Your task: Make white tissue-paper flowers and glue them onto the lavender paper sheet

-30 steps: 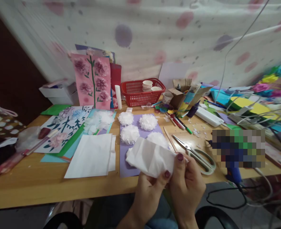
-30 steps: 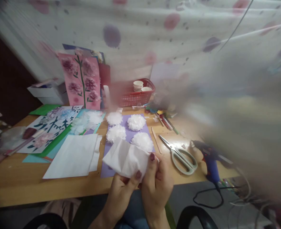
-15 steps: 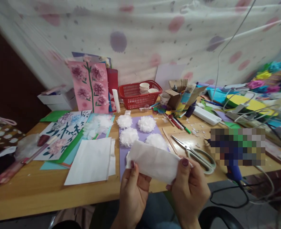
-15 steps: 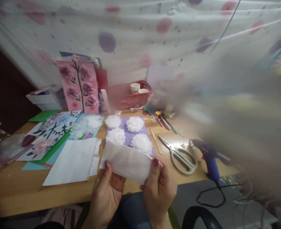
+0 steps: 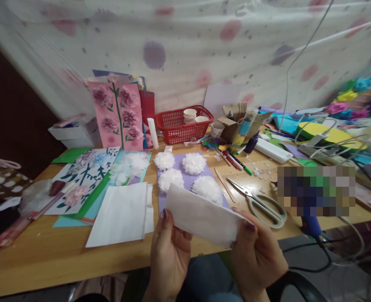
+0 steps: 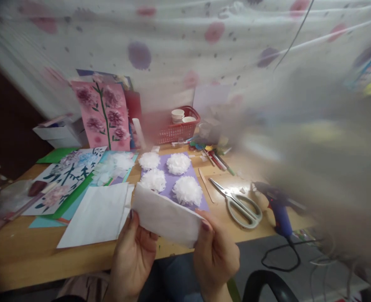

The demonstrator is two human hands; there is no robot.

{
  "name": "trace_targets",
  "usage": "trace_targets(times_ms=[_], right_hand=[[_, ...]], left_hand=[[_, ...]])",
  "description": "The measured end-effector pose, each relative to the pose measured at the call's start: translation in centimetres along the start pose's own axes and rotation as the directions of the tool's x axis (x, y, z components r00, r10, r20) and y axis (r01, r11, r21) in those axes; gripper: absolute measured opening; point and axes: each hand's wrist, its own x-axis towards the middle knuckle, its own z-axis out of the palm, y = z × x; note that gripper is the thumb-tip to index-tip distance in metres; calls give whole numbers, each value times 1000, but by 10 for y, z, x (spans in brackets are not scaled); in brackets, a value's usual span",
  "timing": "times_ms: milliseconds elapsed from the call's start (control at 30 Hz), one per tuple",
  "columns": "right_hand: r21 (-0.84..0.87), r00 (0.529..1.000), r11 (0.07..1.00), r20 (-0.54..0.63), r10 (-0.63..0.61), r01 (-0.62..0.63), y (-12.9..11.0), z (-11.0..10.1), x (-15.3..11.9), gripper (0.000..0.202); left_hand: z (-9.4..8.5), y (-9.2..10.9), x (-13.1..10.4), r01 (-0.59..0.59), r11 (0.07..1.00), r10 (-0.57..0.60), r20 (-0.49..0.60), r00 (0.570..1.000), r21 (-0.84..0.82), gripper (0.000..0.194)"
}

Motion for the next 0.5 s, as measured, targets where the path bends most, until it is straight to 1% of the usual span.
trace_targets(times_ms=[33,67,100,133,167,200,233,267,300,333,400,433,500], right_hand=[[56,996,996,55,67,-70,2,-1,2,35],[136,976,973,145,165,-185,3,-2,4,43],[214,924,921,277,263,-326,4,-3,5,51],[261,842,845,426,333,-466,4,-4,5,57],[264,739,764,560,375,-588,4,-4,5,59],[229,634,697,662,400,-680,2,-3,4,57],[182,538,643,734,415,-744,-2,-3,3,52],[143,460,595,781,423,-791,-6,-2,2,45],[121,404,547,806,433,-829,-11,-2,1,38],[118,366,492,817,447,-863,-17,-1,1,32],[129,304,367,826,474,-921,-28,0,2,27],[121,259,297,833,488,-947,-32,0,3,26],[71,144,166,861,487,-984,-38,0,4,24]], left_hand=[[-1,1,1,-11,1000,11,-5,1000,11,24],[-1,3,2,-21,1000,21,-10,1000,23,22],[-2,4,3,-29,999,30,-16,999,33,20],[-2,6,3,-35,998,36,-20,999,43,18],[-3,7,4,-42,998,43,-24,999,53,17],[-4,8,4,-51,997,53,-26,998,62,16],[-5,10,4,-57,996,59,-28,998,73,17],[-6,11,3,-58,995,61,-28,998,84,19],[-7,13,2,-55,994,58,-28,998,94,23],[-8,14,1,-45,993,47,-23,999,105,29],[-9,15,0,-3,989,0,19,1000,146,47],[-10,14,0,19,985,-27,45,999,172,60],[-12,10,0,42,971,-62,80,995,234,85]])
